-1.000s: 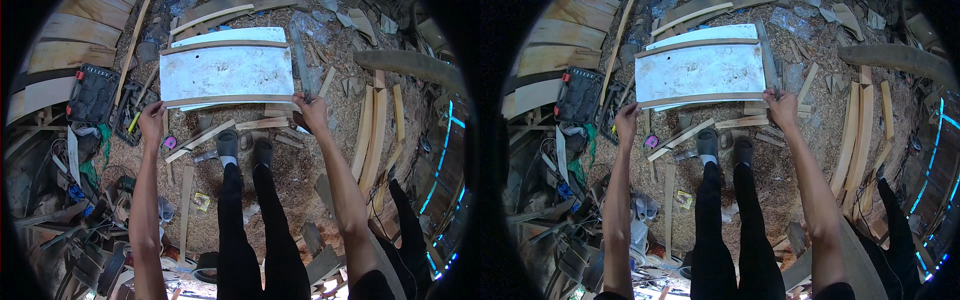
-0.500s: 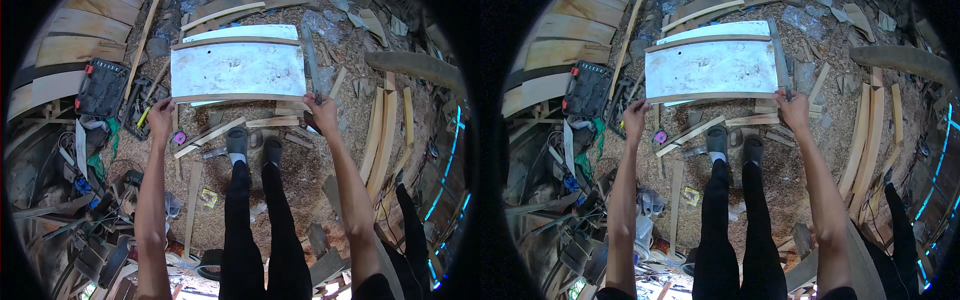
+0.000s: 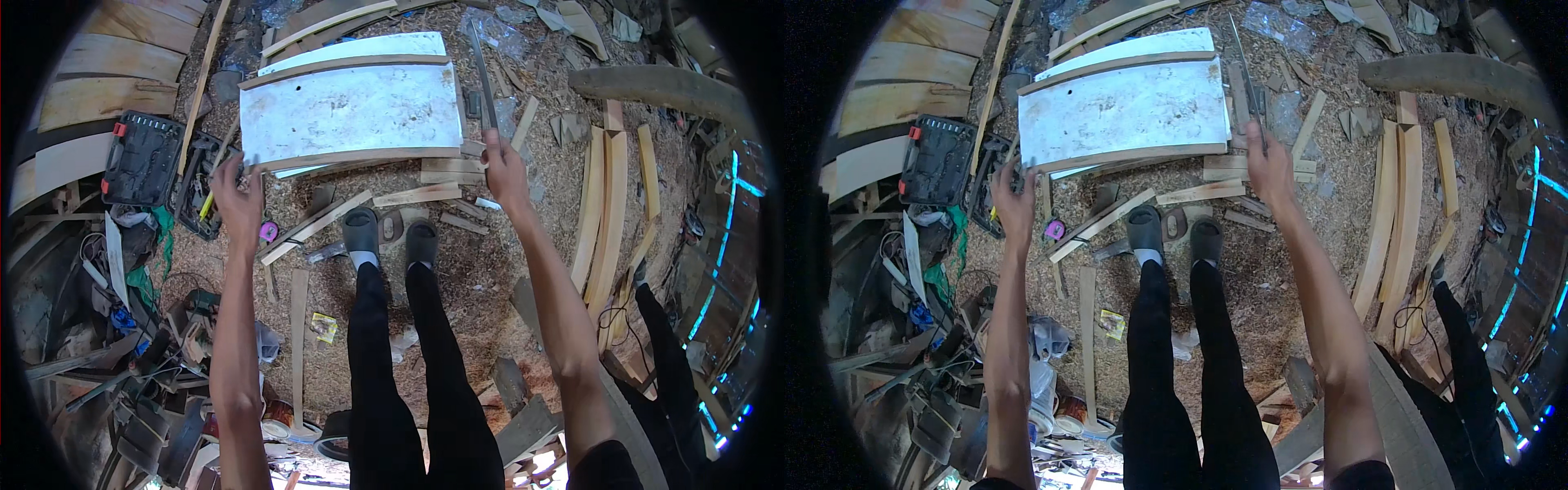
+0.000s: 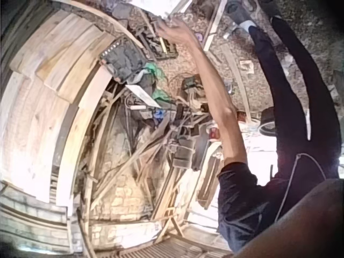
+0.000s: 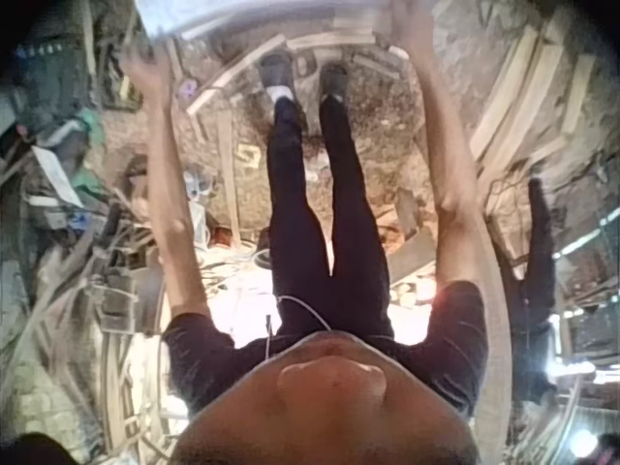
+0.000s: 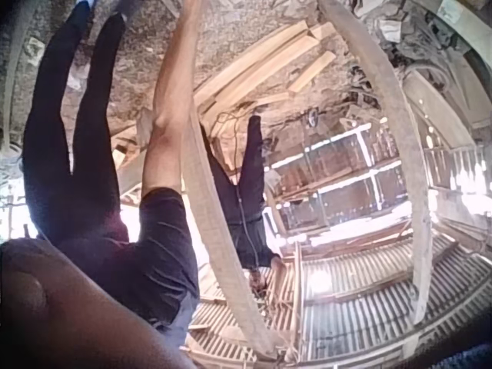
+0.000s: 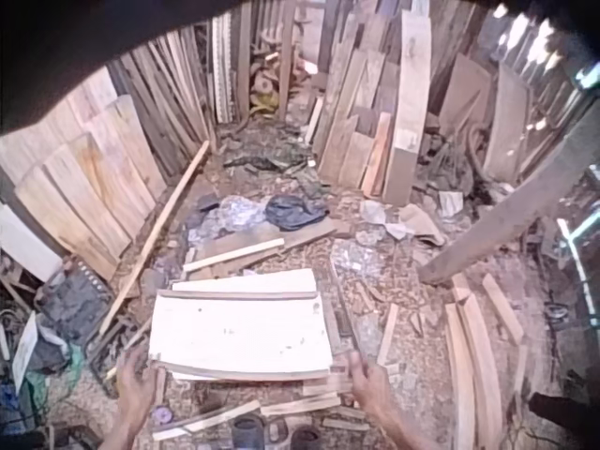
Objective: Measure and saw small pieces of wood in a workshop environment.
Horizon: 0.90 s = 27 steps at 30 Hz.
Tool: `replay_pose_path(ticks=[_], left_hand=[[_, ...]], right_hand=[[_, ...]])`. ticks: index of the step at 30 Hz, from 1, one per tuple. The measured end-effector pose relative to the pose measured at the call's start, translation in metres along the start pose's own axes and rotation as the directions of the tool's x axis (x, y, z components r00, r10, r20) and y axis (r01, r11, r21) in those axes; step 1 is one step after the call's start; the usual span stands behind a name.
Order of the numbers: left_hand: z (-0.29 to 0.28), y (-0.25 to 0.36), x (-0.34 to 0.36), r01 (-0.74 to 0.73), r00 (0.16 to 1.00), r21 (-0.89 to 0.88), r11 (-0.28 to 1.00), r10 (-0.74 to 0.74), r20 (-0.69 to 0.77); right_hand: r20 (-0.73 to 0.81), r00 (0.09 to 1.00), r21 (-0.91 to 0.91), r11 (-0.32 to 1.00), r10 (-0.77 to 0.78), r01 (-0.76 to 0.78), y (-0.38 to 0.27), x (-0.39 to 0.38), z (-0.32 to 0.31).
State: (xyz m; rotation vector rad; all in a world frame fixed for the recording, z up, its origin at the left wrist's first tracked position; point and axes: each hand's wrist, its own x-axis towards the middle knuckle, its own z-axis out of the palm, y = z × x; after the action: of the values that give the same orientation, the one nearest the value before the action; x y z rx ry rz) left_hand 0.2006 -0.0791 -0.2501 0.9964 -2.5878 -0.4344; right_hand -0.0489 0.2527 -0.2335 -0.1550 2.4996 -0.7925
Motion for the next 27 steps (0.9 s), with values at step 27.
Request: replay_pose_path(ticks=[27], left_hand=[[0.017, 0.118, -0.203, 0.754, 0.656, -0.532, 0.385, -0.398, 0.641]], right_hand=[[0.534, 0.802, 0.295, 0.948, -0.268, 0.120, 0.050, -0.161, 0.122]])
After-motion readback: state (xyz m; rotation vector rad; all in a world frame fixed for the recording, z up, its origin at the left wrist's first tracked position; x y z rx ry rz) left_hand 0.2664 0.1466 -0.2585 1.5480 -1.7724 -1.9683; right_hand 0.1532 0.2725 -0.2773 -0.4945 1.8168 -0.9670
